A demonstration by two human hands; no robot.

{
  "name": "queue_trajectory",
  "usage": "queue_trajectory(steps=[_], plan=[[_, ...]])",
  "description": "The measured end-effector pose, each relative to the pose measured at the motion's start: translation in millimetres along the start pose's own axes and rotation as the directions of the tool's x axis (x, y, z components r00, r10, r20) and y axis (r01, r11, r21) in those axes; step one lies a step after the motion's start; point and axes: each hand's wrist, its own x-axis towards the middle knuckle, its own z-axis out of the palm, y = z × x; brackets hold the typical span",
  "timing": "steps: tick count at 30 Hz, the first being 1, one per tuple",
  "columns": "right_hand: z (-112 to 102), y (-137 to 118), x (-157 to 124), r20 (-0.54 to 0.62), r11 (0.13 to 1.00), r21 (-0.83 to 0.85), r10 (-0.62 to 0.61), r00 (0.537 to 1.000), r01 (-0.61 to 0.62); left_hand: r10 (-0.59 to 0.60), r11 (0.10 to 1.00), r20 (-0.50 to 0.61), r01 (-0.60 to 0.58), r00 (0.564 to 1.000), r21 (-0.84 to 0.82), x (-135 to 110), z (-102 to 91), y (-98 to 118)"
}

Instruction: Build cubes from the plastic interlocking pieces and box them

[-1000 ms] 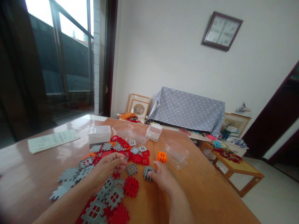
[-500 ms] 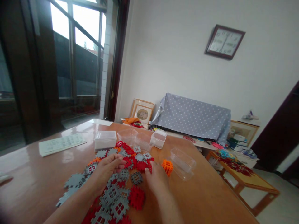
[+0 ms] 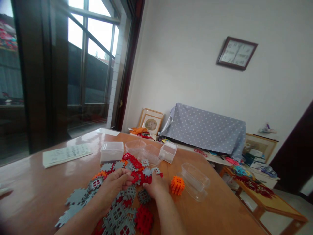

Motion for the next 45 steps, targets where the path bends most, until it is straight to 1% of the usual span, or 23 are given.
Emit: queue_trajectory(steps=[3, 8, 13, 16, 19, 22, 25, 28, 31, 33, 34, 35, 36, 37, 38, 39, 40, 41, 43, 45], plan=[[2.2, -3.7, 6.1, 0.011, 1.000, 0.014, 0.008, 1.000, -0.009, 0.011, 1.000, -0.018, -0.011, 1.000, -0.008, 0.6, 0.3, -0.3], [9.1, -11.2, 11.0, -0.032, 0.996, 0.092, 0.002, 0.999, 0.001, -0.012, 1.000, -0.006, 0.012, 1.000, -0.001, 4.1, 1.5, -4.1], [16.9, -12.8, 11.3, -0.074, 0.965, 0.261, -0.017, 0.997, 0.036, -0.009, 0.999, -0.021, 0.008, 1.000, -0.041, 8.2, 5.1, -12.1], [21.0, -12.1, 10.1, -0.098, 0.919, 0.391, -0.023, 0.995, 0.060, -0.011, 1.000, 0.001, 0.011, 1.000, -0.007, 9.2, 5.8, -15.2], [25.6, -11.7, 7.9, -0.108, 0.850, 0.521, -0.027, 0.994, 0.079, -0.030, 0.999, 0.030, 0.029, 0.999, 0.040, 9.1, 5.3, -16.1], [29.8, -11.9, 5.6, -0.112, 0.763, 0.638, -0.035, 0.993, 0.099, -0.028, 0.998, 0.043, 0.025, 0.999, 0.063, 7.6, 5.1, -15.2], [30.0, -14.5, 3.7, -0.107, 0.680, 0.725, -0.050, 0.993, 0.112, -0.020, 0.999, 0.014, 0.019, 1.000, 0.049, 5.5, 5.7, -12.8], [22.0, -24.3, -1.8, -0.138, 0.597, 0.787, -0.080, 0.987, 0.158, -0.058, 0.998, -0.017, 0.058, 0.998, 0.001, 3.6, 6.6, -9.3], [6.7, -40.9, -13.7, -0.163, 0.465, 0.856, -0.171, 0.972, 0.225, -0.120, 0.990, 0.035, 0.122, 0.992, -0.069, 2.0, 7.2, -6.8], [-5.0, -49.4, -21.3, -0.106, 0.372, 0.903, -0.289, 0.951, 0.214, -0.126, 0.984, 0.084, 0.135, 0.988, -0.114, 1.7, 7.0, -6.7], [-10.5, -50.8, -23.2, -0.072, 0.342, 0.919, -0.337, 0.939, 0.193, -0.120, 0.983, 0.089, 0.131, 0.989, -0.129, 1.9, 6.8, -7.0], [-15.5, -49.5, -23.1, -0.049, 0.327, 0.929, -0.358, 0.932, 0.175, -0.113, 0.983, 0.077, 0.123, 0.991, -0.139, 2.3, 6.6, -7.5], [-19.6, -45.5, -20.7, -0.046, 0.329, 0.930, -0.340, 0.939, 0.165, -0.105, 0.983, 0.053, 0.112, 0.993, -0.147, 3.0, 6.3, -8.1], [-22.6, -39.0, -15.9, -0.063, 0.350, 0.922, -0.283, 0.957, 0.164, -0.097, 0.983, 0.023, 0.100, 0.995, -0.153, 3.8, 6.0, -8.7], [-24.4, -30.5, -9.0, -0.092, 0.383, 0.909, -0.196, 0.976, 0.162, -0.092, 0.984, -0.006, 0.090, 0.996, -0.157, 4.8, 5.7, -9.3], [-24.9, -20.9, -0.6, -0.131, 0.444, 0.882, -0.088, 0.987, 0.157, -0.084, 0.984, -0.031, 0.078, 0.996, -0.162, 5.8, 5.6, -9.8], [-24.0, -11.0, 8.5, -0.167, 0.542, 0.830, 0.009, 0.986, 0.135, -0.077, 0.984, -0.051, 0.067, 0.996, -0.167, 6.8, 5.5, -10.2], [-21.9, -1.7, 17.5, -0.180, 0.662, 0.743, 0.061, 0.982, 0.095, -0.073, 0.984, -0.068, 0.061, 0.995, -0.167, 7.7, 5.6, -10.8], [-14.4, 12.1, 32.5, -0.165, 0.735, 0.675, 0.069, 0.984, 0.061, -0.076, 0.988, -0.105, 0.060, 0.992, -0.145, 9.5, 5.9, -12.5], [-4.1, 17.5, 40.6, -0.123, 0.780, 0.622, 0.017, 0.992, 0.064, -0.081, 0.991, -0.126, 0.067, 0.989, -0.113, 11.1, 6.2, -15.1]])
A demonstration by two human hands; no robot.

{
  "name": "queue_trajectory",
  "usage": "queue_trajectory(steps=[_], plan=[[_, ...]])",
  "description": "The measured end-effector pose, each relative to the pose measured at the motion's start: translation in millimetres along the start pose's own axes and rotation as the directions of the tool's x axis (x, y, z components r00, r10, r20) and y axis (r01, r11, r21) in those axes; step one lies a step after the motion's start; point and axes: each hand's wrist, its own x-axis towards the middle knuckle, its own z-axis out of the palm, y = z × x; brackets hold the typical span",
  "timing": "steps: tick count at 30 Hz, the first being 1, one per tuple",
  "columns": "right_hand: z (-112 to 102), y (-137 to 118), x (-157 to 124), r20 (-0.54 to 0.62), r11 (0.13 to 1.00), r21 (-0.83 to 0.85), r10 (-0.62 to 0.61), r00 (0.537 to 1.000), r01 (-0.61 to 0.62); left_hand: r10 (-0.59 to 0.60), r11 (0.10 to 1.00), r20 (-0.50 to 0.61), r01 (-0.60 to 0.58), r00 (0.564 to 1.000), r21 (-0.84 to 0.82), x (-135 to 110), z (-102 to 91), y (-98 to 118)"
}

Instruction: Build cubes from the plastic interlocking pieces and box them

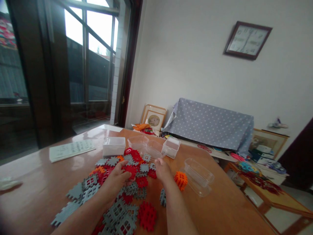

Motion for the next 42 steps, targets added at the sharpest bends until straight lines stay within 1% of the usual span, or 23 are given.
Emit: queue_trajectory(steps=[2, 4, 6, 8, 12, 17, 21, 23, 25, 29, 30, 32, 36, 39, 40, 42], plan=[[9.9, 5.3, 0.1, 0.085, 0.998, -0.050, -0.025, 0.996, 0.030, 0.003, 1.000, 0.005, -0.003, 1.000, 0.013, 1.5, -0.1, -2.6], [20.5, 6.1, -4.0, 0.158, 0.995, -0.082, -0.046, 0.986, 0.060, 0.010, 1.000, 0.040, -0.010, 0.999, -0.004, 2.5, -0.6, -4.0], [28.7, 4.4, -9.5, 0.199, 0.992, -0.095, -0.059, 0.978, 0.080, 0.022, 0.999, 0.081, -0.019, 0.996, -0.039, 2.6, -1.1, -3.3], [33.1, 1.4, -14.8, 0.213, 0.992, -0.091, -0.070, 0.975, 0.091, 0.031, 0.996, 0.113, -0.022, 0.993, -0.085, 1.5, -1.4, -1.2], [34.2, -4.6, -23.7, 0.203, 0.993, -0.039, -0.102, 0.974, 0.112, 0.012, 0.983, 0.160, 0.018, 0.987, -0.182, -1.9, -1.5, 2.3], [31.4, -7.4, -32.7, 0.178, 0.990, 0.102, -0.119, 0.977, 0.102, -0.030, 0.952, 0.208, 0.092, 0.978, -0.292, -1.6, -2.8, 0.1], [23.4, -10.3, -37.8, 0.077, 0.955, 0.296, -0.013, 0.997, -0.010, -0.043, 0.930, 0.225, 0.121, 0.974, -0.346, -0.6, -3.0, -1.0], [16.8, -16.7, -42.1, 0.042, 0.939, 0.342, 0.029, 0.999, -0.041, -0.050, 0.921, 0.231, 0.134, 0.972, -0.366, -1.3, -1.8, -0.7], [10.3, -27.3, -48.5, 0.072, 0.936, 0.348, 0.030, 0.997, -0.053, -0.063, 0.912, 0.232, 0.151, 0.971, -0.382, -2.4, -0.3, -0.5], [5.1, -52.0, -62.7, 0.235, 0.924, 0.369, 0.006, 0.972, -0.095, -0.056, 0.906, 0.266, 0.161, 0.962, -0.391, -3.5, 0.7, -1.0], [5.9, -56.6, -65.0, 0.255, 0.920, 0.380, 0.002, 0.967, -0.101, -0.042, 0.909, 0.277, 0.152, 0.960, -0.388, -3.5, 0.4, -1.1], [9.9, -61.7, -67.5, 0.257, 0.906, 0.408, 0.005, 0.966, -0.113, -0.016, 0.917, 0.289, 0.129, 0.957, -0.377, -3.8, -0.2, -1.1], [21.3, -58.0, -66.3, 0.223, 0.867, 0.486, 0.001, 0.975, -0.112, -0.002, 0.932, 0.307, 0.113, 0.952, -0.344, -7.2, 2.4, 0.8], [25.0, -50.6, -63.1, 0.221, 0.842, 0.527, -0.005, 0.975, -0.115, -0.007, 0.939, 0.314, 0.114, 0.949, -0.325, -11.3, 6.3, 3.2], [24.1, -47.8, -61.2, 0.200, 0.851, 0.513, 0.011, 0.980, -0.114, -0.019, 0.941, 0.303, 0.120, 0.953, -0.317, -12.5, 7.1, 4.1], [19.2, -40.7, -55.6, 0.103, 0.890, 0.445, 0.057, 0.993, -0.097, -0.055, 0.944, 0.281, 0.141, 0.958, -0.297, -14.1, 7.3, 5.9]])
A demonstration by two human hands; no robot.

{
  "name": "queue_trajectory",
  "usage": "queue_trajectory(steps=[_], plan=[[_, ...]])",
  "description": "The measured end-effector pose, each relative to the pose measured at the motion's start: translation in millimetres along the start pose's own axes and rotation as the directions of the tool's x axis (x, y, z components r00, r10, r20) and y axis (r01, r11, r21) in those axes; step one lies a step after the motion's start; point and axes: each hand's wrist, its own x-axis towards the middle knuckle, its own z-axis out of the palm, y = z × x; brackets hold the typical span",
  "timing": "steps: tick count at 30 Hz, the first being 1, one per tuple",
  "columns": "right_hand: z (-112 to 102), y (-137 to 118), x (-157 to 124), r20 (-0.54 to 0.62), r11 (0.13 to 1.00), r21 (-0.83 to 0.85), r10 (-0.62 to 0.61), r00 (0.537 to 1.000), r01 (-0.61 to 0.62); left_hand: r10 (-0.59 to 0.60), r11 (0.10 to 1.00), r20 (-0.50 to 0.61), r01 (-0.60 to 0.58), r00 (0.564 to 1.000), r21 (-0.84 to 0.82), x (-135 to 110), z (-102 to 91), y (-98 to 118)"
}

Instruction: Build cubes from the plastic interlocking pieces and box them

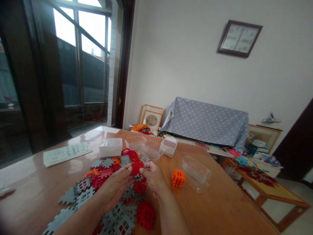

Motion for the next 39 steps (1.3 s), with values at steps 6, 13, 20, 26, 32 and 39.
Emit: queue_trajectory(steps=[6, 13, 20, 26, 32, 39], plan=[[-42.0, 23.4, 22.8, -0.312, 0.981, -0.192, -0.045, 0.949, -0.016, -0.018, 0.999, -0.030, 0.019, 0.999, 0.042, -1.8, -4.7, 4.0], [-64.8, 52.5, 30.7, -0.373, 0.897, -0.419, -0.026, 0.927, -0.143, -0.006, 0.997, -0.044, 0.009, 0.999, 0.070, 0.5, -7.3, 3.5], [-65.2, 54.9, 37.6, -0.357, 0.735, -0.650, -0.068, 0.932, -0.195, -0.036, 0.996, -0.088, 0.043, 0.995, 0.079, 0.2, -4.2, 5.8], [-62.8, 46.0, 33.9, -0.327, 0.551, -0.801, -0.075, 0.942, -0.234, 0.006, 0.997, -0.044, -0.002, 0.999, 0.073, 0.6, -7.7, 2.7], [-56.7, 41.0, 26.2, -0.318, 0.416, -0.869, -0.053, 0.947, -0.268, -0.006, 0.997, -0.052, 0.010, 0.999, 0.072, 1.6, -7.1, 3.9], [-51.0, 33.6, 23.8, -0.294, 0.378, -0.890, -0.050, 0.954, -0.254, 0.017, 0.998, -0.077, -0.012, 0.997, 0.063, 1.9, -9.3, 5.6]])
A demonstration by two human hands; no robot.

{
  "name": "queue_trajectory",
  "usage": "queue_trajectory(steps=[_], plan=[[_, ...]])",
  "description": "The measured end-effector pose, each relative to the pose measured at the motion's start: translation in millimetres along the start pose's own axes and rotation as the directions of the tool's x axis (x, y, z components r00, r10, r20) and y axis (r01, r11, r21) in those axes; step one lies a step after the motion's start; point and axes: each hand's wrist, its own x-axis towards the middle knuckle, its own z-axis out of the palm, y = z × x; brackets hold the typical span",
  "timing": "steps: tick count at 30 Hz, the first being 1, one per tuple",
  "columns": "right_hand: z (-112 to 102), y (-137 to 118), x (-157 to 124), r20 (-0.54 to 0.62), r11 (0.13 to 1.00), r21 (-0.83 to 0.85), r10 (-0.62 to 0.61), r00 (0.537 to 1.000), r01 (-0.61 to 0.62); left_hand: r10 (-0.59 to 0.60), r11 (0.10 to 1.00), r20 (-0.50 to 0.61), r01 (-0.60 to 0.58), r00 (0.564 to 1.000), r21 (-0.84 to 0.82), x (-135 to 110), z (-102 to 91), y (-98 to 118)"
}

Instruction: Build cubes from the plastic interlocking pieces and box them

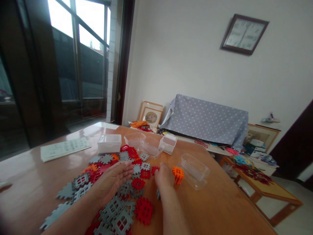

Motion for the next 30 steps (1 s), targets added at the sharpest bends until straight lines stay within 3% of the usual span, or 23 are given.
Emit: queue_trajectory(steps=[10, 18, 21, 23, 26, 28, 30], plan=[[-28.6, -20.8, -15.3, -0.030, 0.974, 0.147, -0.169, 0.985, 0.172, 0.069, 0.995, -0.152, -0.079, 0.986, -0.063, 5.8, -3.7, 8.9], [-24.9, -26.3, -52.2, 0.012, 0.915, 0.314, -0.270, 0.963, 0.252, 0.248, 0.961, -0.347, -0.274, 0.904, -0.027, 12.8, -24.2, 24.4], [-17.8, -27.9, -63.8, 0.009, 0.904, 0.366, -0.241, 0.970, 0.222, 0.308, 0.950, -0.400, -0.298, 0.863, 0.089, 16.0, -32.1, 28.6], [-14.0, -29.0, -67.5, -0.006, 0.906, 0.358, -0.239, 0.971, 0.225, 0.379, 0.919, -0.359, -0.302, 0.853, 0.252, 17.9, -36.1, 28.3], [-9.1, -30.4, -69.5, -0.044, 0.898, 0.330, -0.292, 0.955, 0.290, 0.498, 0.769, -0.224, -0.307, 0.838, 0.561, 19.2, -40.2, 25.9], [-6.5, -31.8, -70.9, -0.055, 0.890, 0.310, -0.334, 0.941, 0.334, 0.565, 0.587, -0.146, -0.271, 0.812, 0.763, 17.5, -41.6, 25.7], [-5.8, -34.0, -73.7, -0.058, 0.886, 0.290, -0.361, 0.931, 0.362, 0.599, 0.384, -0.119, -0.154, 0.792, 0.910, 13.6, -42.6, 27.3]])
